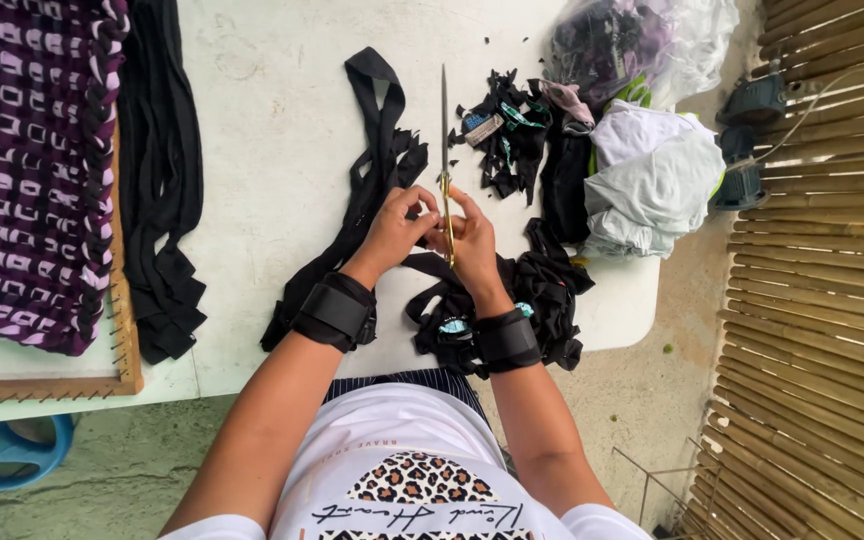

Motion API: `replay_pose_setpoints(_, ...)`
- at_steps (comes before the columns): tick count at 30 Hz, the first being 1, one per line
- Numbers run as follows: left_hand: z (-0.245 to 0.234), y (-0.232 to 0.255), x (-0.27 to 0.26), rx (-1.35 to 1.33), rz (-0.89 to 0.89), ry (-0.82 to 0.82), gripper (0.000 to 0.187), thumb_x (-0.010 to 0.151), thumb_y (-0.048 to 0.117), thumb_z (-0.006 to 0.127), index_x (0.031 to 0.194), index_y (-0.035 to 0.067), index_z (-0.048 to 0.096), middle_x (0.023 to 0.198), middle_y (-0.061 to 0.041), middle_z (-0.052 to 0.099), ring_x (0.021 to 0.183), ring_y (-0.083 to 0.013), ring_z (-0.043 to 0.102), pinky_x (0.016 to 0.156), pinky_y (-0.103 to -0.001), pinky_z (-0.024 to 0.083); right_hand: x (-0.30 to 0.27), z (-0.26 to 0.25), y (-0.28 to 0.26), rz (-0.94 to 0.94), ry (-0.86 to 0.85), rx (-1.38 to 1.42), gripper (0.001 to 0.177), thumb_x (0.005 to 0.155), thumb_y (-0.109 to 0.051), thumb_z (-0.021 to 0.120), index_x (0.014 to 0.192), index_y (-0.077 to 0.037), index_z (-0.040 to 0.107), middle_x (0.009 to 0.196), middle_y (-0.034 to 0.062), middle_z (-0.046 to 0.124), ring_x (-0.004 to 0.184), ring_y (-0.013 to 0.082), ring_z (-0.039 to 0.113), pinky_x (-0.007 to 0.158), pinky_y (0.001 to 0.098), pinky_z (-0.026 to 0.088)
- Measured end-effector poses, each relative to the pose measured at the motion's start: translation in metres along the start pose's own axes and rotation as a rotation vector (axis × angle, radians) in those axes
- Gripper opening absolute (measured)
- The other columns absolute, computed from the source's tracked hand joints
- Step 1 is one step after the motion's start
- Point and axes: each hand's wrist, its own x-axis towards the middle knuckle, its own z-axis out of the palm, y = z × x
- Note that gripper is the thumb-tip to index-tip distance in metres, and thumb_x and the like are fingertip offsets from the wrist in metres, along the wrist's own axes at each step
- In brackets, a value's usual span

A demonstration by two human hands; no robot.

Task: The person cuts long strips of dark fabric from a larger piece of fabric with handheld scissors, then places the cut strips onto a pile on a table.

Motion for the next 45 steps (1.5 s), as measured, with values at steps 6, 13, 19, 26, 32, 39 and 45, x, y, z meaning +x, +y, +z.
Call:
replay_pose_setpoints(6,-0.074,0.047,0.006,0.017,-0.254,-0.147,0.035,0.074,0.015,0.086,0.103,0.009,0.069,0.076,0.000,0.067,0.060,-0.0082,0.061,0.049,-0.026,0.051,0.038,0.002,-0.052,-0.149,0.186,-0.024,0.077,0.085,0.014,0.068,0.153,-0.002,0.038,0.091,0.0070,0.067,0.076,0.0194,0.073,0.070,0.0337,0.065)
replay_pose_setpoints(13,-0.198,0.031,-0.033,0.218,-0.360,-0.032,0.017,0.085,0.018,0.082,0.092,0.004,0.075,0.066,-0.001,0.063,0.056,-0.0074,0.056,0.050,-0.025,0.045,0.067,-0.049,-0.100,-0.424,0.299,0.026,0.075,0.086,0.017,0.059,0.155,-0.003,0.038,0.102,0.0077,0.069,0.079,0.0235,0.075,0.070,0.0374,0.065)
replay_pose_setpoints(19,-0.236,-0.043,-0.118,0.364,-0.449,-0.096,0.026,0.095,0.033,0.071,0.095,0.008,0.078,0.064,0.003,0.054,0.062,-0.0083,0.047,0.059,-0.028,0.042,0.076,-0.067,-0.083,-0.403,0.396,-0.041,0.077,0.085,0.017,0.058,0.155,-0.005,0.036,0.093,0.0088,0.070,0.077,0.0212,0.074,0.070,0.0341,0.065)
replay_pose_setpoints(26,-0.224,-0.077,-0.178,0.332,-0.918,-0.438,0.037,0.087,0.047,0.072,0.090,0.012,0.084,0.062,0.003,0.049,0.059,-0.0131,0.045,0.056,-0.032,0.038,0.091,0.001,-0.046,-0.166,0.228,-0.288,0.069,0.090,0.015,0.064,0.153,0.000,0.040,0.096,0.0117,0.074,0.077,0.0197,0.075,0.068,0.0316,0.065)
replay_pose_setpoints(32,-0.200,-0.064,-0.156,0.527,-0.769,-0.286,0.040,0.072,0.043,0.088,0.097,0.014,0.077,0.083,-0.004,0.063,0.080,-0.0234,0.060,0.075,-0.039,0.049,0.102,0.047,-0.050,-0.127,0.123,-0.612,0.071,0.092,0.007,0.068,0.155,0.001,0.035,0.103,0.0171,0.074,0.086,0.0184,0.078,0.070,0.0297,0.064)
replay_pose_setpoints(39,-0.096,0.018,-0.048,0.691,-0.134,-0.040,0.050,0.071,0.022,0.089,0.117,0.029,0.071,0.147,-0.013,0.037,0.136,-0.0417,0.038,0.113,-0.053,0.037,0.068,0.048,-0.071,0.018,0.201,-0.639,0.069,0.099,-0.012,0.069,0.158,-0.002,0.034,0.101,0.0275,0.072,0.073,0.0252,0.069,0.064,0.0345,0.057)
replay_pose_setpoints(45,-0.031,0.011,0.000,0.844,-0.298,-0.262,0.082,0.072,0.023,0.089,0.144,0.037,0.052,0.167,-0.018,-0.011,0.154,-0.0444,-0.009,0.118,-0.070,0.008,0.025,-0.011,-0.013,0.068,0.101,-0.171,0.069,0.098,-0.019,0.061,0.155,-0.001,0.027,0.100,0.0182,0.074,0.074,0.0209,0.077,0.067,0.0316,0.064)
